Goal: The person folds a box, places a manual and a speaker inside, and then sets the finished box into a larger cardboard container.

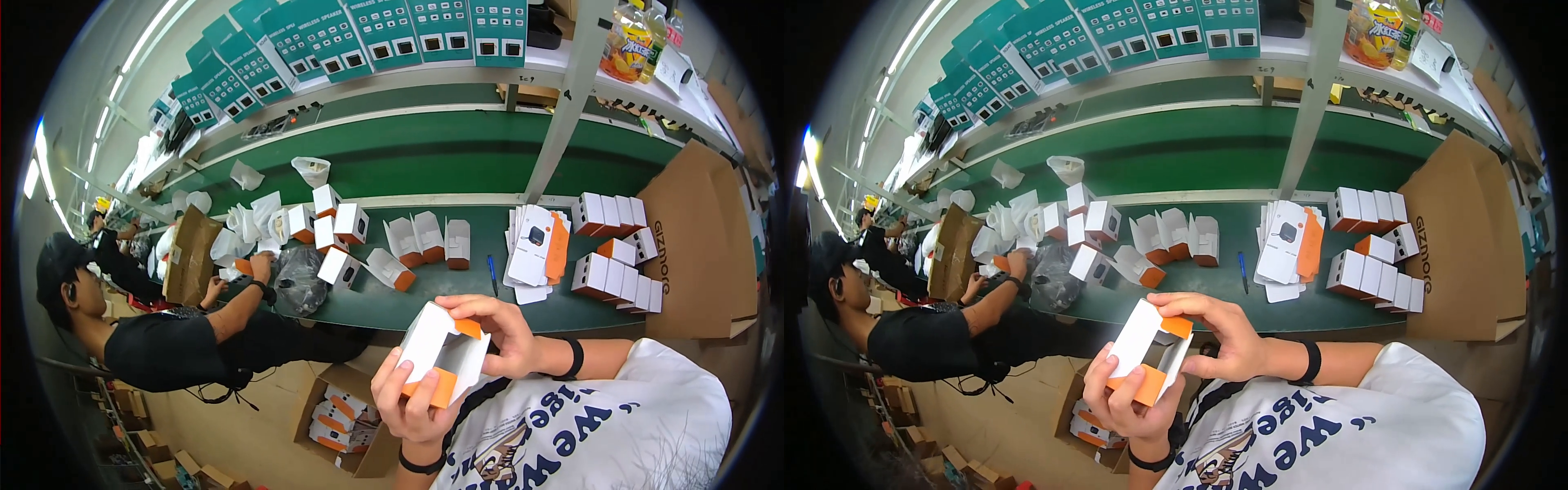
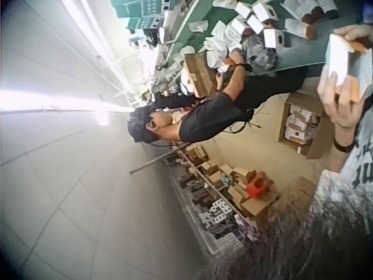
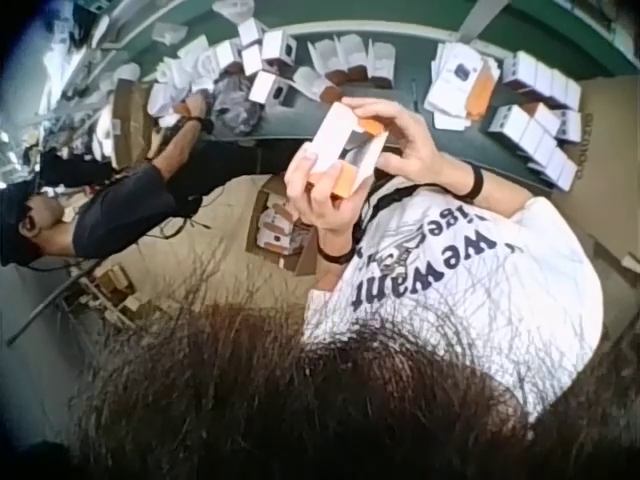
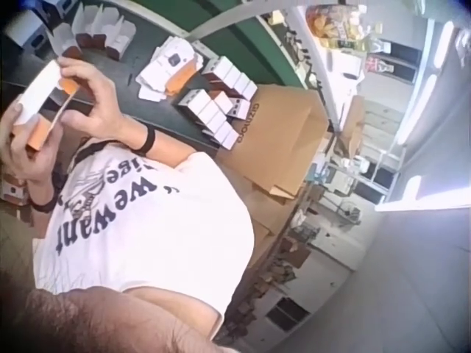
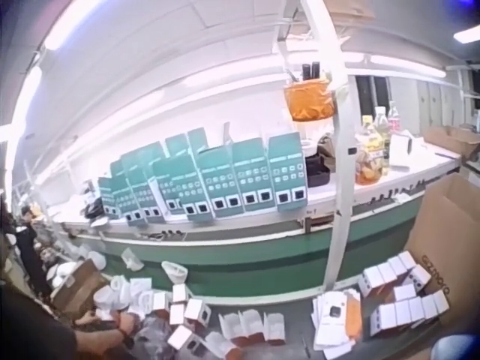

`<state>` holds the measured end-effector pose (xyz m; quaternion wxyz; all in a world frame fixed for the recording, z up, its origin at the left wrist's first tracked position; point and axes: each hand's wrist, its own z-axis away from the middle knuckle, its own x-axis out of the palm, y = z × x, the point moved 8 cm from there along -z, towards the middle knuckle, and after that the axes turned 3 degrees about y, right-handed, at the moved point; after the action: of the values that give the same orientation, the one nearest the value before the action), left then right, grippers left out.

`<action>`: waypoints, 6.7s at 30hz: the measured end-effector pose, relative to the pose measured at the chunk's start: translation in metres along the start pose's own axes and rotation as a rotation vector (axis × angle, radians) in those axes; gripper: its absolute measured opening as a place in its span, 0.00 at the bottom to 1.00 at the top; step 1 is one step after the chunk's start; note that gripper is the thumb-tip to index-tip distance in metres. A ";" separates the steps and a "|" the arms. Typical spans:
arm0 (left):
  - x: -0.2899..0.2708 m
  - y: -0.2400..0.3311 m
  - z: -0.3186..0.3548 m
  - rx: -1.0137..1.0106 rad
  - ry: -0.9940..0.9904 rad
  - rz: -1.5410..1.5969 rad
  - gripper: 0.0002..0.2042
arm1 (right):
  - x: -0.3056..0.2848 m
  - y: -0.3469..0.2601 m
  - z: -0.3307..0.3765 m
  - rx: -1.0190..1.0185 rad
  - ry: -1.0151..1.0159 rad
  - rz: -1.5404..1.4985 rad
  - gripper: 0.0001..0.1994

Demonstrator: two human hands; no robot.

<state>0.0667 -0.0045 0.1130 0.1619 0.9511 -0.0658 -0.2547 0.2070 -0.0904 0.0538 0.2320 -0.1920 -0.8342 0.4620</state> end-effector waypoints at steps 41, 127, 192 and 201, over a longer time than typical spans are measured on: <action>0.017 -0.010 0.004 -0.025 -0.018 0.022 0.29 | 0.017 0.015 -0.007 0.408 0.279 -0.293 0.20; 0.264 -0.028 0.143 -0.486 -1.026 0.507 0.09 | -0.382 0.146 0.142 0.867 0.937 1.208 0.28; 0.084 -0.050 0.040 -0.619 -0.074 0.829 0.36 | -0.018 0.022 0.010 0.200 0.122 0.000 0.25; 0.073 -0.051 0.033 -0.584 -0.092 0.760 0.35 | -0.011 0.017 0.000 0.172 0.035 -0.038 0.22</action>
<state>0.1151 0.0194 0.0347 0.5007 0.7623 -0.3415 -0.2272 0.2181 -0.0877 0.0367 0.2711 -0.1635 -0.7908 0.5238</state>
